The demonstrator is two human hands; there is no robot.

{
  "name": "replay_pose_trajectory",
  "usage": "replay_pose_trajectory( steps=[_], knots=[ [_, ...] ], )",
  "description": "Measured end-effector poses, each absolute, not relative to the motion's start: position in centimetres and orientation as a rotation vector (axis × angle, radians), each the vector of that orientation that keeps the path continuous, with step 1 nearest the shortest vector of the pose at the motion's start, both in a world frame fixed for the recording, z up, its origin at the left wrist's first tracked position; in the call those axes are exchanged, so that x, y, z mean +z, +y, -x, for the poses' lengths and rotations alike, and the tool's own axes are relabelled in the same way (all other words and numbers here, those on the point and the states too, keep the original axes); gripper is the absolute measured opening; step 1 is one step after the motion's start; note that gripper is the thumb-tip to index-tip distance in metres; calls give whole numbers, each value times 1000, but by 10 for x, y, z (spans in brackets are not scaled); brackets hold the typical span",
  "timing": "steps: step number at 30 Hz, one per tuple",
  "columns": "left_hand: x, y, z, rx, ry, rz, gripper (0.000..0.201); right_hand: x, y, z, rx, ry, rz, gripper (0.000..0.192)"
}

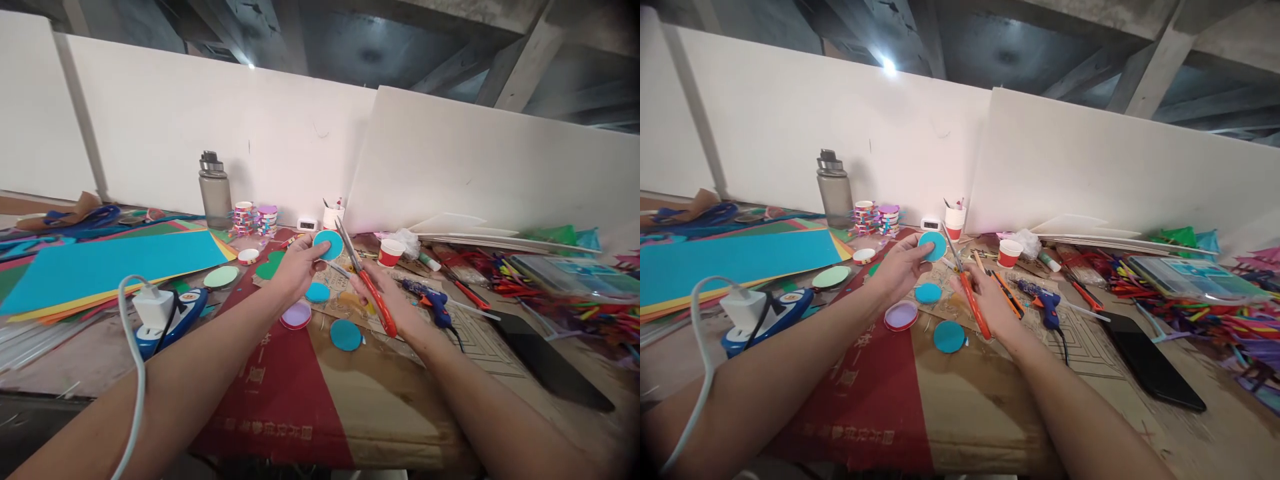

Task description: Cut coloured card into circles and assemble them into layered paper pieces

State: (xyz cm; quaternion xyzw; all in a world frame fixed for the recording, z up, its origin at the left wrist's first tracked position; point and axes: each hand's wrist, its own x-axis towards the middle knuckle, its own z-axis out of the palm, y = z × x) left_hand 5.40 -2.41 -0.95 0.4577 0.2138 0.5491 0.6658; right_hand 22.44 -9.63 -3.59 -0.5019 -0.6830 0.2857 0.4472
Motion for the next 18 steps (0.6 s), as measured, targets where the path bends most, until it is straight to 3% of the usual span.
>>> replay_pose_trajectory(
  steps=[18],
  knots=[
    [-10,-19,-52,1206,462,-1133,27,-23,-105,-212,1077,-1451,1214,57]
  ],
)
